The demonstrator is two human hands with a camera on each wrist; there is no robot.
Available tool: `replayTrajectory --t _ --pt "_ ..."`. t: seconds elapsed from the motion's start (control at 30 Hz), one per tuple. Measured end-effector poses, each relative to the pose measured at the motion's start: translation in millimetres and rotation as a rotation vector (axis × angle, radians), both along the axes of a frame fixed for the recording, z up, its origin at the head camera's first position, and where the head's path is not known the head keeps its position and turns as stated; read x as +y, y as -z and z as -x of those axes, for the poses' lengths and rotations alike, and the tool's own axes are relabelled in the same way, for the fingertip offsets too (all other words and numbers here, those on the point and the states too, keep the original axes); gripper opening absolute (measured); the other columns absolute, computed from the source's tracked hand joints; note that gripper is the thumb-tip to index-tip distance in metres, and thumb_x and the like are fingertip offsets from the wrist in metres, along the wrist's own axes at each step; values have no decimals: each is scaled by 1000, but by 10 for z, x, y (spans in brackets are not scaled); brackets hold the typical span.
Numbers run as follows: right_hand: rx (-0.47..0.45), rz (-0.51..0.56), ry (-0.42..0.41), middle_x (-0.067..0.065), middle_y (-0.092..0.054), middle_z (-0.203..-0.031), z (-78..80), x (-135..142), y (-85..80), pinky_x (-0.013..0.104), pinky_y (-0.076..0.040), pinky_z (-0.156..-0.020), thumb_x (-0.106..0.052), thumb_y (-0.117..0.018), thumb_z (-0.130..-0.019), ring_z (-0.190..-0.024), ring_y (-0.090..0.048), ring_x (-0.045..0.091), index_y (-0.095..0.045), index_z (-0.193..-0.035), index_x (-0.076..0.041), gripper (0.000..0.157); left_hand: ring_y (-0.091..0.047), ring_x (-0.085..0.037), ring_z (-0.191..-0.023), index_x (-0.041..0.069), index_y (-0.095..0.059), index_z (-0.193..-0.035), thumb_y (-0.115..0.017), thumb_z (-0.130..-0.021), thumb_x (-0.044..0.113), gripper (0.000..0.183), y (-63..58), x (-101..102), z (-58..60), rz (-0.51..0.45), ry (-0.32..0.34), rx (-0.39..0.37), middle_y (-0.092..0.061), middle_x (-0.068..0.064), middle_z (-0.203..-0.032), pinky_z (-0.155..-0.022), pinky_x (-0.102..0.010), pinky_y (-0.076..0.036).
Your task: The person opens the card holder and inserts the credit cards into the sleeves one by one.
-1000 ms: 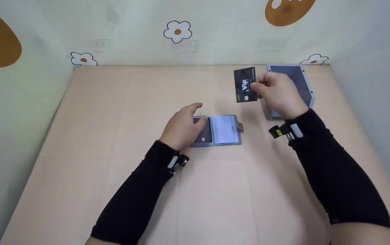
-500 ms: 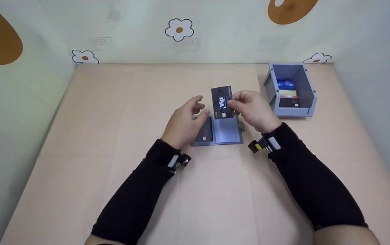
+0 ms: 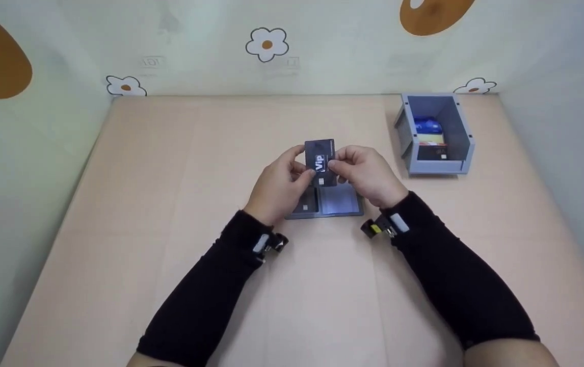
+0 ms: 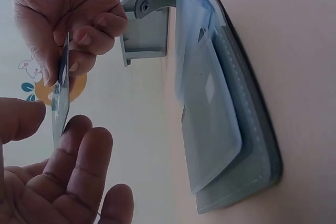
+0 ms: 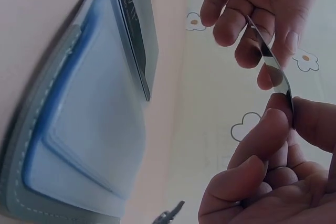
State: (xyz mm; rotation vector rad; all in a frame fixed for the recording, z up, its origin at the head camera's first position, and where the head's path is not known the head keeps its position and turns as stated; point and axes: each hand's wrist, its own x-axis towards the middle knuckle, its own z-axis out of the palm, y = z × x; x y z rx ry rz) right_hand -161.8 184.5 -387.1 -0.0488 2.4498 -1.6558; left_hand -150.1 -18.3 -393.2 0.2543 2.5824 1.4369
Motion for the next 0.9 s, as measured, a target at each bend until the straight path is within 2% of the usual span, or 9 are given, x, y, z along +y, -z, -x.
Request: replayTrajectory --t 0.2,0.4,0.57,0.63,0.73,0.8,0.9 --pt "0 13 -10 -7 -66 -79 -3 -3 38 26 -49 -66 -12 -67 -102 -72 -59 14 -71 -100 -1 12 -65 -14 -84 16 -47 -158 -68 -104 20 58 12 12 -6 8 -11 3 -70 2 -97 -77 -30 -54" --pt "2 -8 -10 0 -73 -89 -3 15 52 31 -54 -73 -12 -67 -102 -83 -64 21 -74 -108 0 15 -66 -15 -81 17 -45 -159 -66 -105 19 58 1 -1 -4 -22 -16 -45 -69 -2 -95 -75 -30 -55" --pt "17 -36 7 3 -73 -97 -16 81 1 24 -50 -71 -17 -66 -102 -87 -63 19 -73 -120 -1 24 -69 -21 -83 17 -34 -165 -67 -104 16 69 -21 -39 20 -39 -5 -70 -72 -8 -97 -75 -31 -56" --pt "40 -60 18 2 -72 -98 -26 120 -29 21 -49 -72 -19 -66 -103 -87 -61 14 -72 -122 -1 27 -70 -23 -83 18 -29 -167 -67 -103 15 75 -27 -52 30 -38 2 -78 -72 -7 -94 -73 -32 -56" --pt "82 -98 18 6 -71 -104 -29 191 -55 22 -51 -79 -18 -66 -103 -93 -62 15 -70 -126 0 29 -69 -21 -79 19 -26 -168 -67 -102 14 78 -30 -65 40 -23 15 -81 -70 -2 -88 -70 -31 -57" --pt "111 -157 0 11 -72 -111 -28 242 -63 27 -52 -86 -18 -66 -103 -100 -63 19 -69 -127 -1 30 -68 -19 -75 18 -26 -168 -67 -102 13 79 -26 -72 43 -10 27 -80 -70 -1 -86 -68 -31 -56" --pt "130 -285 -64 16 -70 -129 -29 316 -63 40 -51 -101 -19 -68 -102 -118 -62 29 -67 -134 -2 36 -64 -16 -71 15 -27 -168 -67 -100 13 78 -17 -80 47 20 40 -75 -69 0 -85 -66 -30 -54"
